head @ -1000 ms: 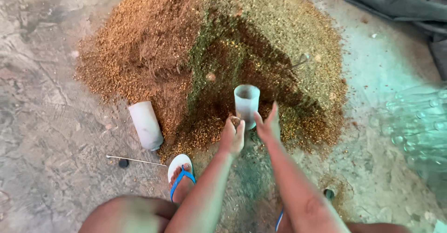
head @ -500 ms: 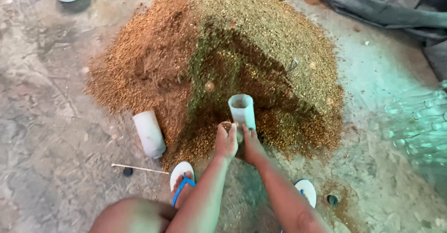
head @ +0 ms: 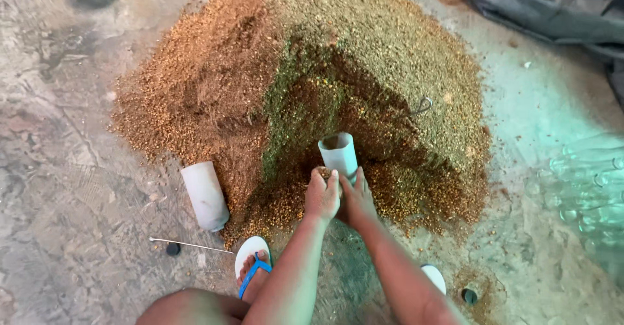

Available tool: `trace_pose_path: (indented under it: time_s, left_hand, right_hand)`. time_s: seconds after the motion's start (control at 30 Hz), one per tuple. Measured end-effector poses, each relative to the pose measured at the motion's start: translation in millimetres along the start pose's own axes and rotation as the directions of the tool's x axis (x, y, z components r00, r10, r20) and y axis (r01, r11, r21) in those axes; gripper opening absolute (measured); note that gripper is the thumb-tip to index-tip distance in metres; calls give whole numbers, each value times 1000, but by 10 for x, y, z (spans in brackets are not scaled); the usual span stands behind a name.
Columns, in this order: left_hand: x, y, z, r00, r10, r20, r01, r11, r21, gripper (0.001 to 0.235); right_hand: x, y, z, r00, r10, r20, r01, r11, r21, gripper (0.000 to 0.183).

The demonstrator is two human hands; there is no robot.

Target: The person scoops grain from a large pile on the floor into a plastic bottle using a small white cup. They then use a thin metal rod to push the grain down inside the bottle. This process is repeated for multiple bottles.

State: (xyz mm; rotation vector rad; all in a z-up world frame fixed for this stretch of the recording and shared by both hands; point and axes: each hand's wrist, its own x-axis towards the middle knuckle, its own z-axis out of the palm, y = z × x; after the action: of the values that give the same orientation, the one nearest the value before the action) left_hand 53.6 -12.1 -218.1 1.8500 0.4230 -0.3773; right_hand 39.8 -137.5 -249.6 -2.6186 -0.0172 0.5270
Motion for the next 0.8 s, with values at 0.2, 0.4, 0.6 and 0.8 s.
trace_pose_path:
  time_s: [0.2,0.4,0.6,0.8]
  left_hand:
    - [-242,-31,40,996,-1,88,-3,999,41,70]
    - [-228,-184,304,989,143,46,-132,974,-186,58]
    - [62,-59,359,994,-81,-70,57,953,-296,47]
    - [-96,441,84,993,113,-20,-106,969,225,49]
  right_hand:
    - [-252,118,391,988,110,-105,-97,987,128,73]
    - [-262,502,698,964,248,-96,-208,927,312,75]
    - [-725,120,-272,954,295,-50,-263,908,326,65]
    - [-787,198,-412,949,316,-12,-300,911,284,76]
